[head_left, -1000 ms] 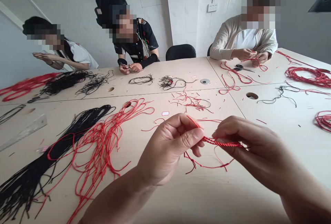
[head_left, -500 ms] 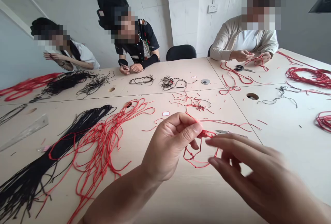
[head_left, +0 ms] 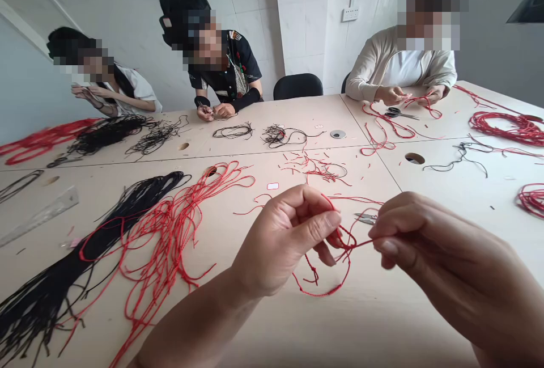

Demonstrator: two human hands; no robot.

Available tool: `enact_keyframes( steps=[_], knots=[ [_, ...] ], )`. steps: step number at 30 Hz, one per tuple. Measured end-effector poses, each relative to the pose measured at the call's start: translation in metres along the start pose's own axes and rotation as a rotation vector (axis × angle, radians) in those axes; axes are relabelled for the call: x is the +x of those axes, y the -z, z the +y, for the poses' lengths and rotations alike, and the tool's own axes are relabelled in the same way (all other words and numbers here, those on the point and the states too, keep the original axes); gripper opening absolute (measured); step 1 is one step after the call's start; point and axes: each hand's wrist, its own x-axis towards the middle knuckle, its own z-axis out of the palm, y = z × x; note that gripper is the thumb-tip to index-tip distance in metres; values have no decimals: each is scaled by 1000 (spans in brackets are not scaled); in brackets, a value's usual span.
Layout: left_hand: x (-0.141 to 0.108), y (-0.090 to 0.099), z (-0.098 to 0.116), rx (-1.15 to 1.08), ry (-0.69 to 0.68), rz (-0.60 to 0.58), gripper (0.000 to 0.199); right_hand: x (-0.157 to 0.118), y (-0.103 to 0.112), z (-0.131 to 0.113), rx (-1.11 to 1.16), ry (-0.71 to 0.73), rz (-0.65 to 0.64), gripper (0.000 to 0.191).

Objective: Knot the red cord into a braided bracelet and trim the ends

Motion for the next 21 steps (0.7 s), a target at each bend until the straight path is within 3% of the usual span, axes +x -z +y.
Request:
enact_keyframes(
  steps=[4, 21],
  knots=[
    [-2, -3, -3, 51, 31, -17, 14, 5, -2, -1, -162, 131, 35, 12],
    [-7, -9, 4, 108, 152, 36, 31, 5, -5, 4, -151, 138, -47, 15]
  ],
)
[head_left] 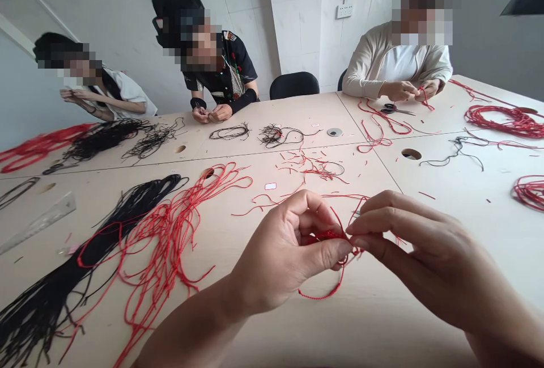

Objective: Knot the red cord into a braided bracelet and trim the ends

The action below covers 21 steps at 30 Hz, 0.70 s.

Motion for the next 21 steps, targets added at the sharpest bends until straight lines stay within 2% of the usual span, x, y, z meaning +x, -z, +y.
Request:
enact_keyframes(
  steps=[3, 6, 8, 10, 13, 17, 21],
  knots=[
    [1, 0, 0, 18, 14, -9, 31, -1, -2, 6, -16, 23, 20, 15],
    [2, 1, -1, 30, 10, -28, 32, -3, -4, 12, -155, 146, 46, 38],
    [3, 1, -2, 22, 14, -40, 34, -4, -5, 15, -267, 243, 22, 46],
    [3, 1, -3, 23, 11, -43, 35, -6, -6, 16, -337, 288, 8, 39],
    [4, 3, -5, 64, -24, -5, 35, -10, -7, 16, -405, 274, 64, 29],
    [5, 6, -7, 130, -100, 58, 29, -13, -9, 14, -499, 206, 128, 35],
    [7, 6, -10, 156, -207, 81, 21, -6, -10, 8, -379, 217, 139, 31]
  ],
)
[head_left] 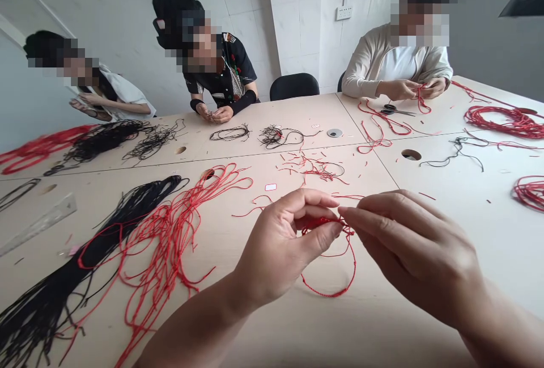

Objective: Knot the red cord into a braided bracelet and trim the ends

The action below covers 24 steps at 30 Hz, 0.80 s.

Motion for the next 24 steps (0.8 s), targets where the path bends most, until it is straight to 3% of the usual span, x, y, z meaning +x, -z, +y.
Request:
enact_keyframes(
  steps=[3, 6, 13, 20, 24],
  knots=[
    [1, -2, -1, -4, -75, -6, 18, 6, 1, -3, 185, -127, 16, 21],
    [2, -3, -1, -1, -112, -3, 14, 10, 2, -4, 405, -381, -38, 17],
    [1, 0, -4, -118, -119, -17, 15, 8, -5, 4, 1090, -739, -120, 4],
    [8, 0, -6, -319, -34, -65, 10, 4, -20, 6, 1463, -903, -89, 10],
    [8, -2, -9, -354, -84, -99, 8, 6, -24, 3, 1583, -961, -52, 19]
  ],
)
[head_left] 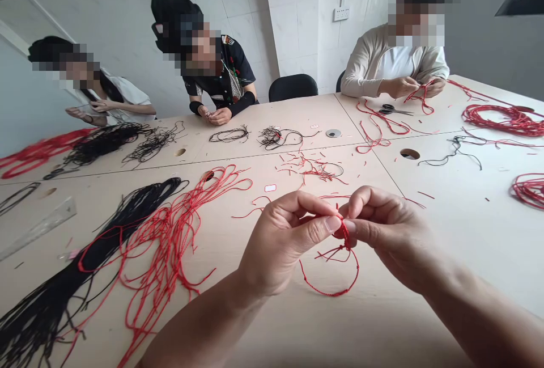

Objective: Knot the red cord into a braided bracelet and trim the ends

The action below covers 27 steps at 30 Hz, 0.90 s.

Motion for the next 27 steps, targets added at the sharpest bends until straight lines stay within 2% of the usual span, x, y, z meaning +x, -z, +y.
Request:
enact_keyframes(
  steps=[7, 11, 14, 18, 22, 27],
  knots=[
    [-4, -2, -7, 171, -177, 25, 15, -1, -4, -3, 120, -100, -18, 16],
    [-3, -1, -8, 245, -214, 81, 17, -5, -5, -1, 39, -61, -25, 11],
    [-2, -1, -12, 199, -178, 112, 14, -9, -10, 2, -96, 25, -9, 18],
    [-1, -2, -19, 98, -111, 122, 9, -10, -19, 6, -245, 113, 96, 16],
    [-3, -5, -20, 70, -44, 149, 7, -7, -22, 8, -296, 118, 154, 16],
    [-5, -7, -13, 31, 18, 153, 4, -8, -20, 5, -323, 152, 150, 9]
  ],
)
